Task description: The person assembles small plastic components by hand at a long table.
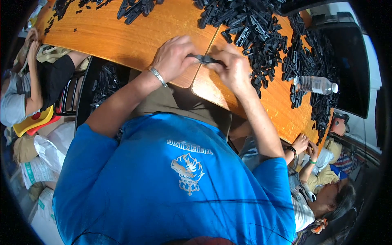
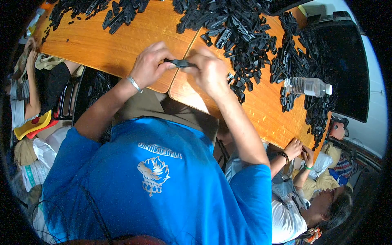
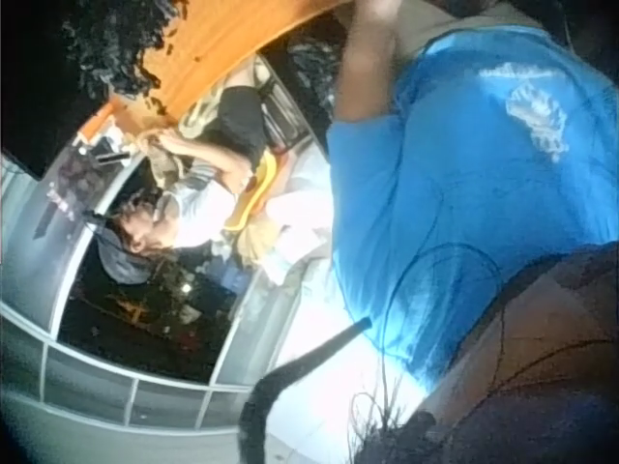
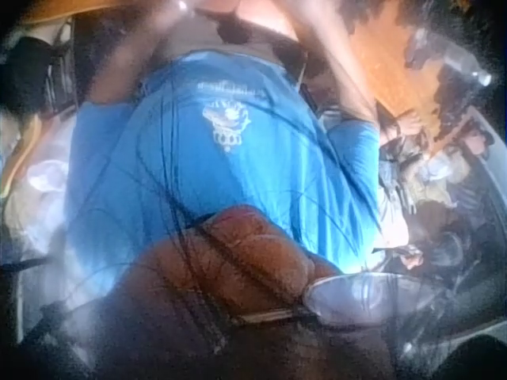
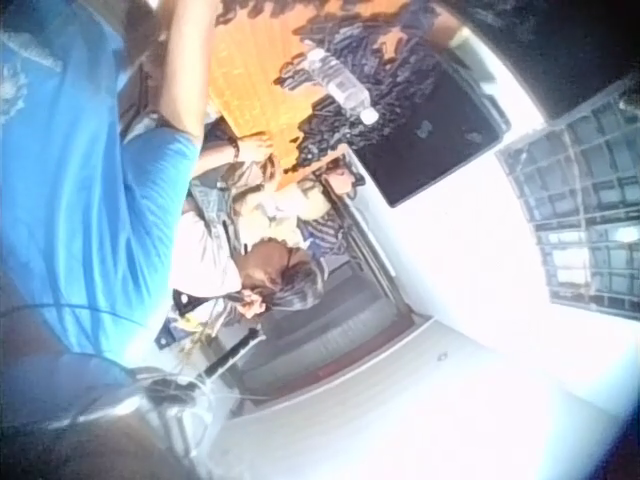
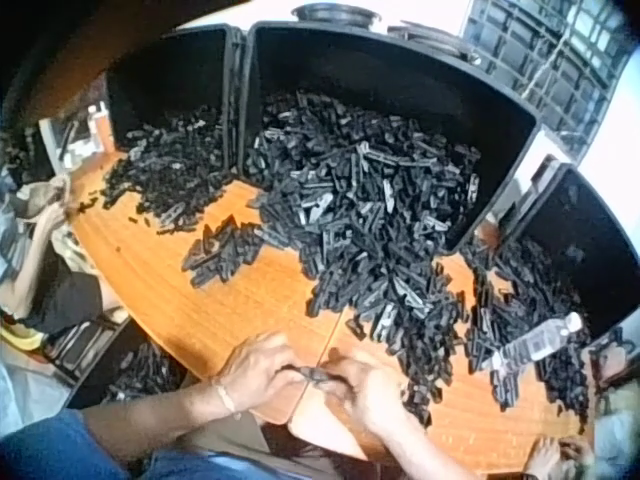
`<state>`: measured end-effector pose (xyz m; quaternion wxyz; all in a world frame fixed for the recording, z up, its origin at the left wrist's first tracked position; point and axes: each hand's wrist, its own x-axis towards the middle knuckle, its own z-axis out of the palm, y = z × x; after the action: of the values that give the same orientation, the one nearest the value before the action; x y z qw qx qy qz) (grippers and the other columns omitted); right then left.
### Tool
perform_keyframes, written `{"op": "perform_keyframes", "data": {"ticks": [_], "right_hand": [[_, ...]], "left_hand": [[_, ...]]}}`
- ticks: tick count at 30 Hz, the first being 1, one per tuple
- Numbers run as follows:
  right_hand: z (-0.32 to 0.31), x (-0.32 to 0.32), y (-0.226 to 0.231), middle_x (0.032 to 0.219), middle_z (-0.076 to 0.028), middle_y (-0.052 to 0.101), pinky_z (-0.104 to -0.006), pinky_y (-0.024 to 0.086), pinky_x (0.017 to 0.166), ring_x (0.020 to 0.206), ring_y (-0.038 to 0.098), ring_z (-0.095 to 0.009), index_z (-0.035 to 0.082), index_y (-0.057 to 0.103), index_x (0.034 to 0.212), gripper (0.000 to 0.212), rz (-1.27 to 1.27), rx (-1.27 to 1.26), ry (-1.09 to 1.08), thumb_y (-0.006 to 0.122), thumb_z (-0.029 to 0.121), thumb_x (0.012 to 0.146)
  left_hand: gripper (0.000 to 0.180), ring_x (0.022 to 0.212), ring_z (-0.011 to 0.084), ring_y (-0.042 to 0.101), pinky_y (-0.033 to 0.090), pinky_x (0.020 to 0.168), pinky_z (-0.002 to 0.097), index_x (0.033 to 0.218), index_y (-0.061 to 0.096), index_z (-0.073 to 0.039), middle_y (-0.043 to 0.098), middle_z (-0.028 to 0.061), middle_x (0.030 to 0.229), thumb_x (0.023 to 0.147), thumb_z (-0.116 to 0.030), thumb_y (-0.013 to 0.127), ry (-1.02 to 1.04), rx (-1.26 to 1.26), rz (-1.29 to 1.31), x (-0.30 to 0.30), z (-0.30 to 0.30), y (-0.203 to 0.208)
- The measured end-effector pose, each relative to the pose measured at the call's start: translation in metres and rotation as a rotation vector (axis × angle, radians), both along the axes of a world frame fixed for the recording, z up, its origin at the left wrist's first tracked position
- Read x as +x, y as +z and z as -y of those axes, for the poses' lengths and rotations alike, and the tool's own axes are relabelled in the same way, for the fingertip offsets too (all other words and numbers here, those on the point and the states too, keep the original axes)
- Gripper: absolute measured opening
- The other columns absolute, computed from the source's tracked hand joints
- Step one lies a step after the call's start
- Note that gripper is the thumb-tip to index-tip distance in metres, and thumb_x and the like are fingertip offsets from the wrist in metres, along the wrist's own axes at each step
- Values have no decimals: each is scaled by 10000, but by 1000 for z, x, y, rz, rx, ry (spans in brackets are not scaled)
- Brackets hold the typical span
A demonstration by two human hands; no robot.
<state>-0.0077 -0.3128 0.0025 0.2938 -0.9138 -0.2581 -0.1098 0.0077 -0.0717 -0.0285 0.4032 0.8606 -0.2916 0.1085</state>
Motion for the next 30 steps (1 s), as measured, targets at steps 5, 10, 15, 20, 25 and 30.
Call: {"op": "perform_keyframes", "data": {"ticks": [5, 10, 15, 20, 25, 30], "right_hand": [[-15, 18, 2, 933, -103, 682, -440, 577, 727, 864, 724, -341, 71, 789, 950, 229, -52, -37, 16, 904, 118, 758], [-36, -8, 8, 955, -90, 731, -409, 595, 785, 893, 729, -306, 58, 808, 996, 238, -172, -29, 103, 906, 174, 811], [6, 7, 2, 1001, -136, 734, -406, 605, 817, 930, 737, -324, 58, 802, 1012, 184, 30, 13, -141, 867, 137, 859], [7, 44, 3, 1006, -160, 718, -471, 605, 772, 899, 741, -386, 57, 774, 1035, 199, 65, -241, -355, 841, 147, 871], [2, 48, 1, 1016, -172, 716, -489, 599, 773, 897, 737, -406, 44, 732, 952, 147, -30, -312, -373, 826, 122, 871], [0, 28, 3, 1098, -197, 701, -481, 609, 828, 945, 743, -400, 57, 721, 1177, 332, -47, -51, -296, 802, 74, 856]], "left_hand": [[171, 927, 377, 647, 518, 785, 467, 948, 698, -33, 628, 129, 947, 860, -103, 828, 0, -40, 11, 12, -1, -6], [172, 932, 339, 657, 527, 811, 436, 993, 704, -29, 640, 123, 949, 865, -67, 812, -158, 129, -203, -2, -61, 21], [288, 1028, 306, 709, 571, 906, 390, 1172, 755, -27, 718, 132, 1064, 891, 38, 762, -31, 291, -414, -22, -187, 74], [236, 969, 241, 734, 582, 874, 340, 1201, 721, 17, 709, 136, 1069, 996, -99, 707, 75, 93, -235, 13, -105, 68], [333, 993, 327, 752, 593, 859, 442, 1223, 742, -57, 754, 135, 1067, 991, -295, 751, 222, 202, -156, 72, 5, 31], [390, 1013, 369, 744, 582, 870, 501, 1218, 747, -88, 769, 138, 1098, 954, -373, 780, 415, 240, -208, 99, 44, 23]]}}
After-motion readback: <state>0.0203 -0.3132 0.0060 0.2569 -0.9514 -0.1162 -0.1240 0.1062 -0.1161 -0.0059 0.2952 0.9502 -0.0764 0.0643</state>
